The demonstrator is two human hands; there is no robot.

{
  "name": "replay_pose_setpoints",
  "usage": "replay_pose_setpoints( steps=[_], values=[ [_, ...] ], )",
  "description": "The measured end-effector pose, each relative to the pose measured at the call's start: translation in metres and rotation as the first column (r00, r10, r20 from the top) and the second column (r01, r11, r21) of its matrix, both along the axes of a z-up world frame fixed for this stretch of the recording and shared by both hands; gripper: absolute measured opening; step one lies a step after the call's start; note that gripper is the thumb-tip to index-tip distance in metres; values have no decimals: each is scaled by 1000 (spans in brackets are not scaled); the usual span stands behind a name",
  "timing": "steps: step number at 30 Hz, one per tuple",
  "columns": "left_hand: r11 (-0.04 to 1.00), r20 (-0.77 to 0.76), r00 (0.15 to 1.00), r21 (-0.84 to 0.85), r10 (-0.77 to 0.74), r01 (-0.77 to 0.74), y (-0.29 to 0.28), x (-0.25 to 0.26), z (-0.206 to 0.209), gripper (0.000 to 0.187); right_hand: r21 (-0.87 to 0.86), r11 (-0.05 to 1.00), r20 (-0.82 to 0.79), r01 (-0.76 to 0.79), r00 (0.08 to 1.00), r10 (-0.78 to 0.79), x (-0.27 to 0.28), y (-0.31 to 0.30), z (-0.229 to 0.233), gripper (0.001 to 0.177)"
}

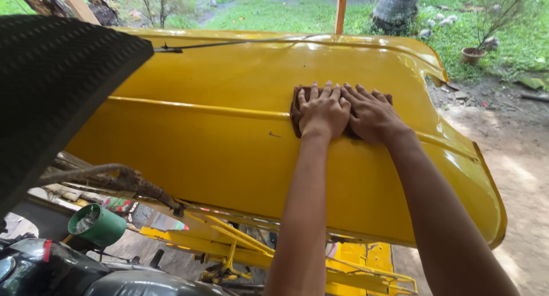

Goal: Sanding the yellow roof of a tricycle using sandpaper.

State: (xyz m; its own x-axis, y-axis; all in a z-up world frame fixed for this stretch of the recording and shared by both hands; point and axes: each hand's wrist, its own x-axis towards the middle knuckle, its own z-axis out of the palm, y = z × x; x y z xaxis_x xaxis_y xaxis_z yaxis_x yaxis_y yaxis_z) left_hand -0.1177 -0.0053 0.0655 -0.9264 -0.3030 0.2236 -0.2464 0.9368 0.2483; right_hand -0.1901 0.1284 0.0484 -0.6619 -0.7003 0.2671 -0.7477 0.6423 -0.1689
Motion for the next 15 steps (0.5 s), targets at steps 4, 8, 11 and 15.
replay_pose_setpoints(
  steps=[4,8,11,15],
  values=[
    [1000,-7,1000,-7,6,-6,3,1,-4,62,-24,999,-58,-22,998,21,6,3,-2,69],
    [1000,-34,999,-25,13,-13,8,12,-16,62,-22,1000,-88,3,996,-5,20,10,-4,66],
    [999,-69,998,-35,14,-16,13,23,-18,62,-3,1000,-127,-3,992,3,27,16,-8,68],
    [999,-91,996,-36,-1,-2,21,48,-23,63,-24,1000,-125,1,992,-4,54,26,-10,66]
  ],
)
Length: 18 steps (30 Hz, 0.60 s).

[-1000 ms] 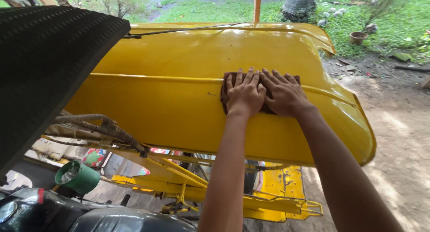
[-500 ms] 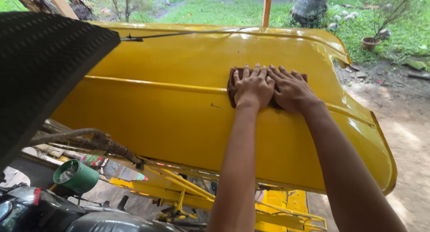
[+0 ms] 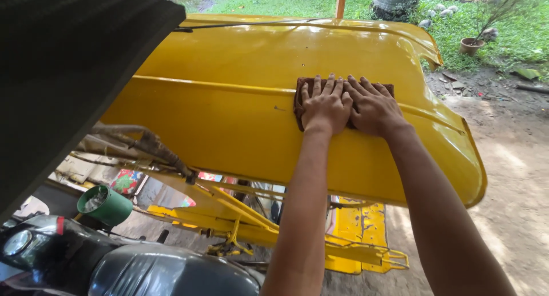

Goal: Sanding the yellow roof of a tricycle using sandpaper.

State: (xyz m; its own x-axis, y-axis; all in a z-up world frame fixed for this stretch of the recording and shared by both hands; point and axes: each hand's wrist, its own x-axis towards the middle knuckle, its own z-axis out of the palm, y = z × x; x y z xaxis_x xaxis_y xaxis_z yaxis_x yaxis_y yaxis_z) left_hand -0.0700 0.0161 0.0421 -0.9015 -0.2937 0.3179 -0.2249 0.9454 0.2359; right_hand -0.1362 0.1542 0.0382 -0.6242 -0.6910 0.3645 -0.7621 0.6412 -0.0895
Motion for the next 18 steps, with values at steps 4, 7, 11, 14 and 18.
replay_pose_setpoints(
  steps=[4,7,11,14,18],
  values=[
    [1000,-51,998,2,-25,25,9,16,-13,63,-31,999,-70,-19,997,17,23,13,-8,66],
    [999,-118,992,-25,-44,41,13,30,-23,62,-54,998,-132,-31,991,23,42,20,-13,66],
    [996,-197,978,-63,-75,63,21,49,-39,62,-67,997,-204,-26,979,12,66,29,-20,67],
    [992,-240,966,-100,-99,77,24,61,-49,62,-79,997,-212,-24,977,7,84,34,-22,70],
    [986,-278,951,-137,-133,98,29,83,-52,62,-106,994,-219,-12,976,-11,99,39,-35,70]
  ],
)
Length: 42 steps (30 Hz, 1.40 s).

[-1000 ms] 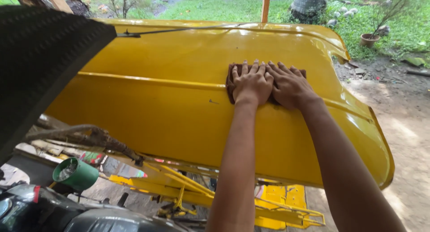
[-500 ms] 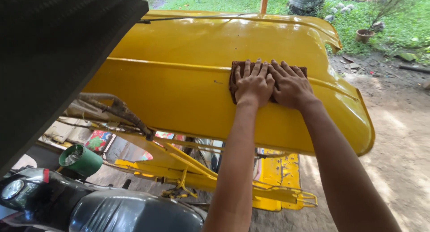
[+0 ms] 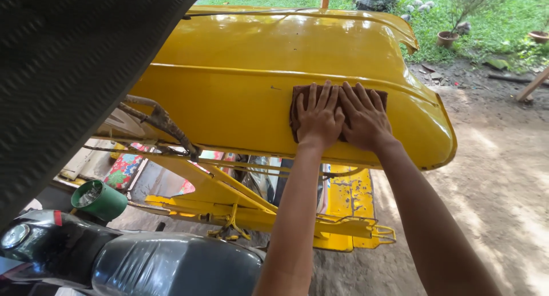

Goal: Sanding the yellow roof of a tricycle using sandpaper.

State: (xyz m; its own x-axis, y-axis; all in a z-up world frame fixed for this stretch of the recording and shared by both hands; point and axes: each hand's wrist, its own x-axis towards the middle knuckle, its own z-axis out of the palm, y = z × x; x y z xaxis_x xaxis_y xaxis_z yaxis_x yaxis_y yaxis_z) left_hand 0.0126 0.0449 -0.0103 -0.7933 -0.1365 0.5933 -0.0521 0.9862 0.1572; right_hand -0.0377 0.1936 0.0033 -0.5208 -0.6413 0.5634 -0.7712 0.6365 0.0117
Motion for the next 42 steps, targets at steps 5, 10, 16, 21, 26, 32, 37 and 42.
replay_pose_setpoints(
  steps=[5,10,16,21,26,32,37,42],
  values=[
    [1000,-22,1000,-24,-15,15,4,14,-12,61,-22,1000,-8,1,1000,-1,21,6,-3,71],
    [999,-28,999,-39,-27,26,5,18,-10,61,-46,999,-14,-9,1000,8,26,8,-5,72],
    [999,-55,998,-37,-40,38,1,15,-9,62,-37,999,-30,-4,1000,3,25,6,-2,71],
    [998,-75,996,-47,-45,42,-1,3,-6,62,-38,999,-17,5,1000,-5,14,3,-2,68],
    [999,-62,997,-36,-39,36,-3,-6,-2,61,-24,1000,7,10,1000,-10,5,1,4,69],
    [1000,15,1000,-9,-17,17,-5,-20,8,62,-6,1000,26,16,1000,-16,-10,-3,11,68],
    [1000,77,997,3,0,0,-7,-29,19,61,1,1000,26,8,1000,-8,-23,-5,15,67],
    [999,127,992,31,6,-10,-9,-42,28,60,-2,1000,55,4,998,-4,-39,-7,18,64]
  ],
)
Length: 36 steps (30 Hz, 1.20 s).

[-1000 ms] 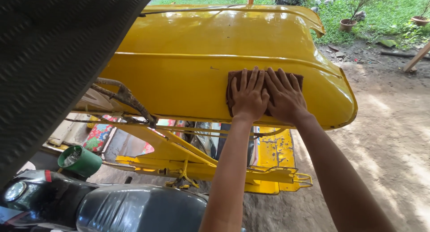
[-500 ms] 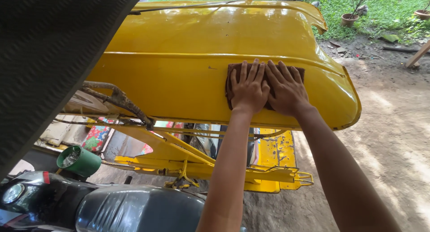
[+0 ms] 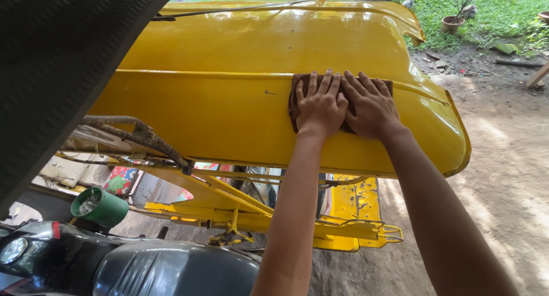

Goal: Sanding the yellow roof of a tricycle using sandpaper.

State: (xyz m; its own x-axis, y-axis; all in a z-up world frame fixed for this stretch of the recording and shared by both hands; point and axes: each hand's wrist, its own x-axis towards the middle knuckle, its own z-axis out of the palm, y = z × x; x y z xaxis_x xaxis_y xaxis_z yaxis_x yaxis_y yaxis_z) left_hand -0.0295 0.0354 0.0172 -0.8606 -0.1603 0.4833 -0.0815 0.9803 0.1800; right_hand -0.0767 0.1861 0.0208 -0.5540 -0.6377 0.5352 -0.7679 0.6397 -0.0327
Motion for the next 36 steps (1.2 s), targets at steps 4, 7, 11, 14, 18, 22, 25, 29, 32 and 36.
replay_pose_setpoints(
  steps=[4,7,11,14,18,22,25,29,32,36],
  values=[
    [1000,6,1000,18,5,-5,-3,-13,4,61,12,1000,13,5,1000,-6,-12,-3,5,66],
    [999,41,999,30,16,-17,-3,-21,11,61,25,1000,40,-7,999,6,-26,-5,8,68],
    [998,121,992,46,27,-33,-6,-34,22,61,46,999,137,20,990,-26,-39,-9,16,68],
    [998,170,985,53,27,-37,-8,-47,26,62,78,996,187,32,981,-46,-54,-12,17,70],
    [997,223,974,63,29,-44,-12,-67,30,63,167,984,254,62,962,-104,-77,-19,18,72],
    [997,243,969,65,33,-51,-13,-82,37,63,223,971,316,87,936,-156,-93,-25,24,72],
    [995,258,965,76,37,-59,-16,-93,40,63,251,966,316,68,937,-148,-108,-28,22,71],
    [993,276,961,100,37,-67,-18,-106,41,64,271,961,314,54,939,-141,-111,-32,30,69],
    [992,290,956,104,41,-74,-18,-109,45,64,276,960,313,44,940,-133,-120,-32,27,68],
    [990,296,954,117,37,-75,-17,-111,52,64,237,970,328,55,935,-133,-128,-32,23,68]
  ],
)
